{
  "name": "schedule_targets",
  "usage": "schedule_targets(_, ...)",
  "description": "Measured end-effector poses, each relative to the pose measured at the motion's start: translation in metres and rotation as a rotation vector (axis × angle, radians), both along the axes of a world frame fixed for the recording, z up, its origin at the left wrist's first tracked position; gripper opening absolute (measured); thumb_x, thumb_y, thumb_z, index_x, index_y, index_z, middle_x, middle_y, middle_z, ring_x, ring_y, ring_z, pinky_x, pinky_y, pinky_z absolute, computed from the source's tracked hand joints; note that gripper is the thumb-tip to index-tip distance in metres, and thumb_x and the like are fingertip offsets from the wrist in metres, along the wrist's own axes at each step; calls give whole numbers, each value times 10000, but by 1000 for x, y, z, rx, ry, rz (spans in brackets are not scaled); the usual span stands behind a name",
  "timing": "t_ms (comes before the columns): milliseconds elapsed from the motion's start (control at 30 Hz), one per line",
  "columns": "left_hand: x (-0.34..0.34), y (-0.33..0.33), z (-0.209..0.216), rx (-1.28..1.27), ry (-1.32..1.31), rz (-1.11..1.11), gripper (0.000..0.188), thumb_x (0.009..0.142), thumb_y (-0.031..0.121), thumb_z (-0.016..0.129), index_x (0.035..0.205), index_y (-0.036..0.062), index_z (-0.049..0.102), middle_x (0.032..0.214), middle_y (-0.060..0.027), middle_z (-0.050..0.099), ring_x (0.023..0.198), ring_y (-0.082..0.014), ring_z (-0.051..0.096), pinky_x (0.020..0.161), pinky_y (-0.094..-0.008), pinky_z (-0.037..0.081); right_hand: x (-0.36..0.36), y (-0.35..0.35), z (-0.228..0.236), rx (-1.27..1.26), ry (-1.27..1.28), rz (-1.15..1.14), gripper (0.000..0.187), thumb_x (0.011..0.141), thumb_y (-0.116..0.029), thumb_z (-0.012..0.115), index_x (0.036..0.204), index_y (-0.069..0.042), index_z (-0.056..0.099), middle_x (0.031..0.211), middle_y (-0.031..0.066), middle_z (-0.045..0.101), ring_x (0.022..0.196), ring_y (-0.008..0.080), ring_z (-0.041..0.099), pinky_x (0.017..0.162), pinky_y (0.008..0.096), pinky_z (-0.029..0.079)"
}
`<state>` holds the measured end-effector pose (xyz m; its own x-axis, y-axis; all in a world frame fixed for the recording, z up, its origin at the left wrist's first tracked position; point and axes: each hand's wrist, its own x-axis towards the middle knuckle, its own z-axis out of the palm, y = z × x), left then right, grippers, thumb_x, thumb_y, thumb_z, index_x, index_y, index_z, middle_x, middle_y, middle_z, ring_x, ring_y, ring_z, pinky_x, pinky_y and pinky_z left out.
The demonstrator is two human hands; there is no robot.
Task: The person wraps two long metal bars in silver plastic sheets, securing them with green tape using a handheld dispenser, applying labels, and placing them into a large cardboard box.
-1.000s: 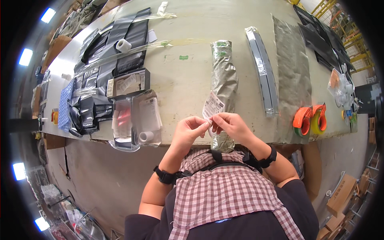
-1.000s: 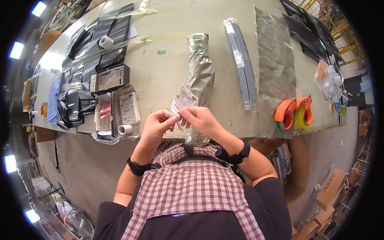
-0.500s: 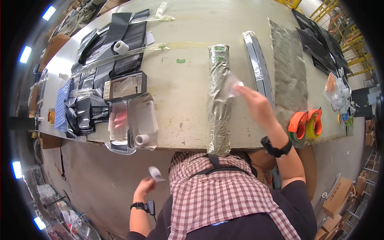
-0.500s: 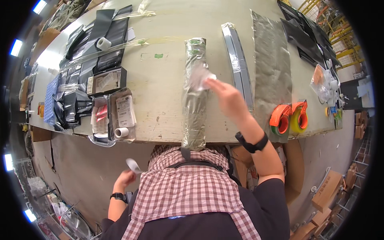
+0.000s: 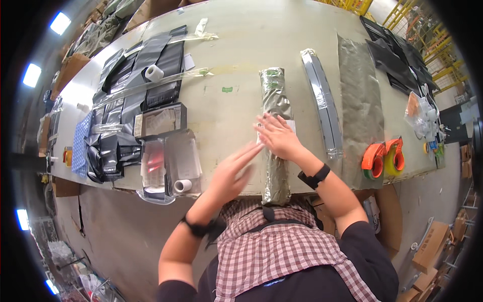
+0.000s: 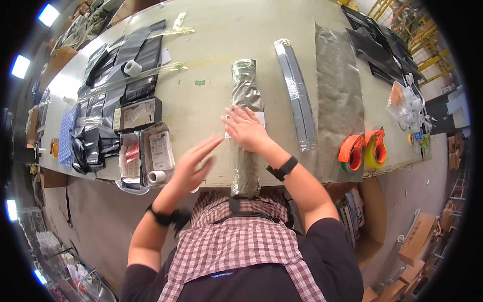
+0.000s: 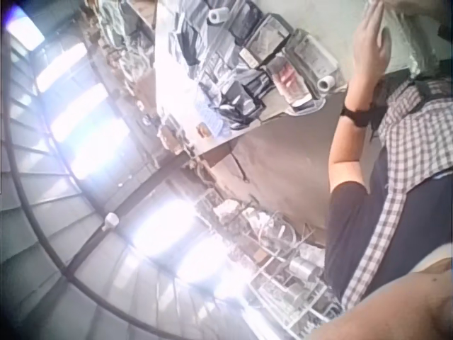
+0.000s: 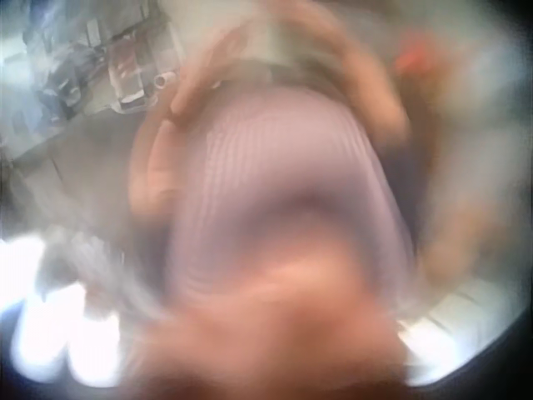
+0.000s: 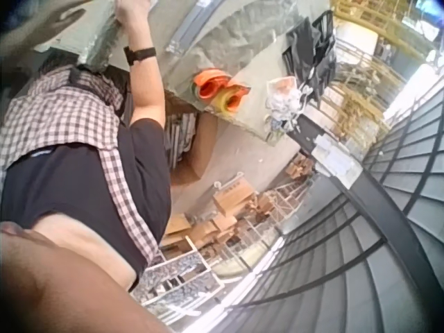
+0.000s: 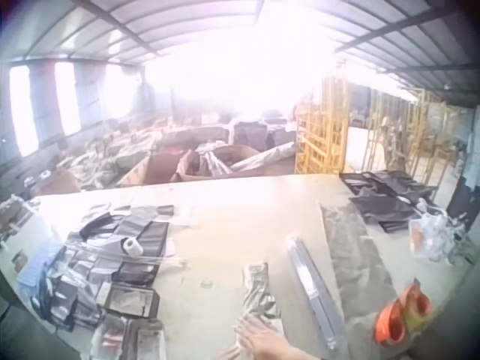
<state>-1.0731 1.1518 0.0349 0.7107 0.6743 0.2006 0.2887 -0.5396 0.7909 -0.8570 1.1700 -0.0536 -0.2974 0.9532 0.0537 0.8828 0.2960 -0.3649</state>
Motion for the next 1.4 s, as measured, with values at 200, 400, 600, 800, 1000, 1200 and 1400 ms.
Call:
schedule_targets(200,95,39,-130,55,107,280,835,826,357,607,1398,-56,163,1440,-301,160,1333,-425,205,1078,-411,242,-5,-62,-92,-69,1017,-358,725,916,-258,492,1424,34,64,1476,249,121,1384,333,116,1117,395,120)
schedule_targets(400,19,-49,-110,-173,233,-58,1207,651,458,757,1383,-113,-15,1360,-358,262,1257,-449,329,1046,-415,301,8,-168,-4,-227,475,-63,988,739,-469,697,1434,-52,133,1448,280,121,1325,404,223,1084,426,223)
schedule_targets(600,3,-33,-84,69,311,-94,769,695,400,732,1235,-63,440,1005,-208,594,932,-340,575,811,-382,459,13,-141,-17,54,-26,90,929,586,-333,745,1401,-255,306,1443,134,229,1103,295,422,920,357,402)
schedule_targets(800,18,7,-42,163,-56,531,195,728,1,631,899,96,638,696,-55,574,669,-233,563,606,-336,444,41,58,-48,534,-469,195,827,644,-440,599,1384,-179,339,1472,94,257,908,245,501,701,428,450)
schedule_targets(1000,6,-10,-60,30,-21,262,176,751,21,634,900,108,670,709,-56,634,630,-218,594,565,-321,465,19,203,80,191,281,-195,386,829,-310,583,1143,-89,548,1153,85,575,870,277,609,736,395,498)
schedule_targets(1200,-53,-10,-83,-255,99,431,178,768,37,638,920,111,696,717,-72,660,628,-209,613,589,-305,484,118,74,75,-239,-221,-527,820,724,-410,701,1389,-151,300,1182,219,506,954,348,582,801,403,492)
schedule_targets(1400,40,46,-58,-116,-132,223,239,802,-45,559,1004,50,645,921,-99,657,747,-150,608,639,-253,486,130,-19,14,-387,-147,-772,1227,613,-365,784,1445,-195,-102,1146,333,444,885,426,587,819,430,490)
